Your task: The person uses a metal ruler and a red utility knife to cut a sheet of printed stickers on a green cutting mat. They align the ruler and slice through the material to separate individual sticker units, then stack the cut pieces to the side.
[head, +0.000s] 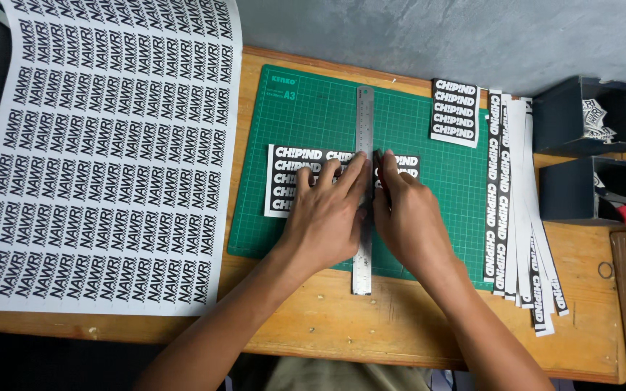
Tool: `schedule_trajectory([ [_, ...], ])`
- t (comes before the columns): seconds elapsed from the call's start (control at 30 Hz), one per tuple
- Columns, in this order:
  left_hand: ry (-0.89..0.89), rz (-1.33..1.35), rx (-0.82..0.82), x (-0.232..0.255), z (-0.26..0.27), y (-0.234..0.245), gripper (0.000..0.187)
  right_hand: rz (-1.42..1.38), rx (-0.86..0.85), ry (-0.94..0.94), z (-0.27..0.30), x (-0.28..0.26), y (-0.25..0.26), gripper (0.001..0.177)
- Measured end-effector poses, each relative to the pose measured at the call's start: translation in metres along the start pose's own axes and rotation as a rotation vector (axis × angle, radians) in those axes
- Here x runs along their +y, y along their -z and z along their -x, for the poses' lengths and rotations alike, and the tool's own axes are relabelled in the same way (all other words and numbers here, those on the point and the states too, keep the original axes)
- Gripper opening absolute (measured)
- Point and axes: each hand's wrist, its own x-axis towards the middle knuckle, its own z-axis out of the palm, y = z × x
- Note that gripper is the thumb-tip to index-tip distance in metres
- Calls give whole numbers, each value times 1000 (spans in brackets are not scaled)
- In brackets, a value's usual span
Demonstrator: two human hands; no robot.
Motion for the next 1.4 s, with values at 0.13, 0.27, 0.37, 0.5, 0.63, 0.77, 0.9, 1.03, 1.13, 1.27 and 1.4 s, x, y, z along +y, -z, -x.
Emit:
schedule_trajectory([
  [0.13,32,52,-37,2,-1,11,69,66,-45,-2,13,-5,8,63],
  [0.27,10,41,-70,0,0,8,69,-92,-84,-164,33,-17,46,68],
  [0.37,-5,36,-49,-2,1,5,70,-128,38,-265,31,26,57,62],
  [0.5,-23,17,-1,1,3,2,71,-172,200,-274,11,109,31,49],
  [0.63,-27,4,14,6,5,1,72,-198,186,-280,11,100,28,51],
  [0.77,-26,-15,-5,7,3,4,69,-282,38,-361,21,79,49,60],
  [0.9,-4,-40,-23,8,2,3,70,-340,-66,-409,27,60,66,70],
  [1.03,2,-29,-50,10,0,5,69,-357,-119,-431,29,56,70,79],
  [1.13,11,-17,-68,11,-2,6,68,-379,-111,-402,29,61,65,85],
  [1.27,20,-29,-73,10,-1,6,68,-504,-74,-380,29,72,52,88],
  [1.4,11,-45,-52,9,1,3,68,-632,43,-329,28,65,50,84],
])
